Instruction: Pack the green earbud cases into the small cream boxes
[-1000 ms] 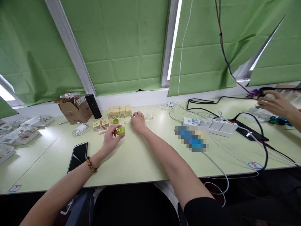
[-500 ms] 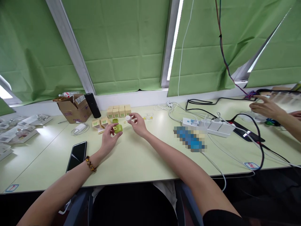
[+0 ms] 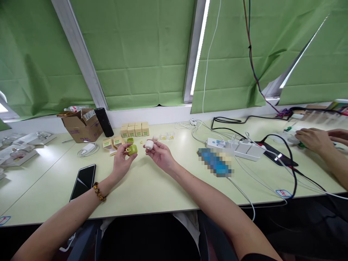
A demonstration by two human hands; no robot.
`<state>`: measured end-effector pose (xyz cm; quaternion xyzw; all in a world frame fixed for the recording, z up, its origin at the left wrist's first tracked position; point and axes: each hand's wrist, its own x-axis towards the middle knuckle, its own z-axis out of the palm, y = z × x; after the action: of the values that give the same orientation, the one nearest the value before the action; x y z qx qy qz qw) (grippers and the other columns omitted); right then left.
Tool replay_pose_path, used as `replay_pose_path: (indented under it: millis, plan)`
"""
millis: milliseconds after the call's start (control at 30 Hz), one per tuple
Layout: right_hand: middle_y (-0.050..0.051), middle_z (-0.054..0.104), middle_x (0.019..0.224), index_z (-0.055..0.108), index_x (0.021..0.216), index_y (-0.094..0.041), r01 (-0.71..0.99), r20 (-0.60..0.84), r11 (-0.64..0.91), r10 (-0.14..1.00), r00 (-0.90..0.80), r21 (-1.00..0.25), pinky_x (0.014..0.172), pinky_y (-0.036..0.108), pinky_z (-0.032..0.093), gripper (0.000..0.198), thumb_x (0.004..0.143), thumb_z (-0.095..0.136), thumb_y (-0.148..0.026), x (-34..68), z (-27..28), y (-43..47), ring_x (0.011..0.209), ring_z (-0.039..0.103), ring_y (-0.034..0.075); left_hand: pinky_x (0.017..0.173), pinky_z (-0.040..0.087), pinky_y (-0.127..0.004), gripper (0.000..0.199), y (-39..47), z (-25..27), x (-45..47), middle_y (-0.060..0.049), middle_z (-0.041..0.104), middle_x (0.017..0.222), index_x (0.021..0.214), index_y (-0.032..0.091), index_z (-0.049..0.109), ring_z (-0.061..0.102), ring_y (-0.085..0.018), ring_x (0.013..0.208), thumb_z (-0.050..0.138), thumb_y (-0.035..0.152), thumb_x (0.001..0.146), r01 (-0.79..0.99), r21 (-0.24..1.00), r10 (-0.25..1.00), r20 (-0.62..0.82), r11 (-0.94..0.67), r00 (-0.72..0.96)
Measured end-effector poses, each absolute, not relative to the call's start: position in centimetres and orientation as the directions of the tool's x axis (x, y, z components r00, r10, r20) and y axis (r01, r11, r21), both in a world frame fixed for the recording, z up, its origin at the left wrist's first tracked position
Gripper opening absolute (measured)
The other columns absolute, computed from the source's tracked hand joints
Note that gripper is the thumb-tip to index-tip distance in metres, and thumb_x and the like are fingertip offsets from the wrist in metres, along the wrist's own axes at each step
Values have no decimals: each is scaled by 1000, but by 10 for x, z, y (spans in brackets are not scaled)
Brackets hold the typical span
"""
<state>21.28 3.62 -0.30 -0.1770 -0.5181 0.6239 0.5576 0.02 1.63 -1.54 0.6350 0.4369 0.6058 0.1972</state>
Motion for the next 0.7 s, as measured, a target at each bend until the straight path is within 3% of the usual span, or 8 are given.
replay_pose_path:
  millis: [167, 333, 500, 600, 700]
  plan:
    - [13, 78, 105, 68, 120, -19, -539, 357, 120, 862, -361, -834, 89, 47, 63, 39, 91, 71, -43, 214, -1, 32, 85, 73, 23, 83, 50, -33, 42, 17, -16, 0, -8, 61, 122, 122, 26, 67, 60, -20, 102, 80, 26, 82, 302, 784, 799, 593, -543, -104]
    - [10, 76, 110, 67, 123, -22, -530, 368, 128, 851, -376, -838, 93, 50, 63, 39, 92, 71, -44, 216, 4, 25, 97, 75, 25, 84, 50, -33, 40, 17, -17, 0, -8, 61, 124, 121, 25, 66, 61, -20, 104, 79, 27, 82, 310, 788, 805, 584, -532, -102]
    - [4, 74, 103, 67, 111, -25, -538, 404, 194, 863, -304, -820, 104, 55, 58, 41, 79, 86, -40, 216, 8, 21, 109, 74, 28, 84, 50, -32, 40, 15, -14, 1, -8, 61, 122, 121, 25, 67, 60, -19, 102, 78, 26, 83, 313, 785, 804, 586, -534, -98]
    - [3, 70, 102, 64, 105, -24, -493, 405, 263, 891, -206, -829, 89, 44, 63, 48, 70, 92, -38, 213, 7, 23, 97, 73, 23, 84, 50, -32, 39, 15, -14, 1, -8, 61, 122, 120, 25, 67, 60, -19, 102, 79, 25, 82, 307, 787, 804, 586, -535, -103]
    - [2, 63, 101, 59, 101, -25, -411, 447, 371, 888, -104, -833, 76, 30, 60, 55, 62, 96, -35, 210, 6, 24, 93, 66, 18, 86, 50, -33, 39, 16, -16, 0, -8, 61, 122, 119, 25, 68, 61, -19, 104, 79, 26, 82, 289, 794, 808, 581, -535, -101]
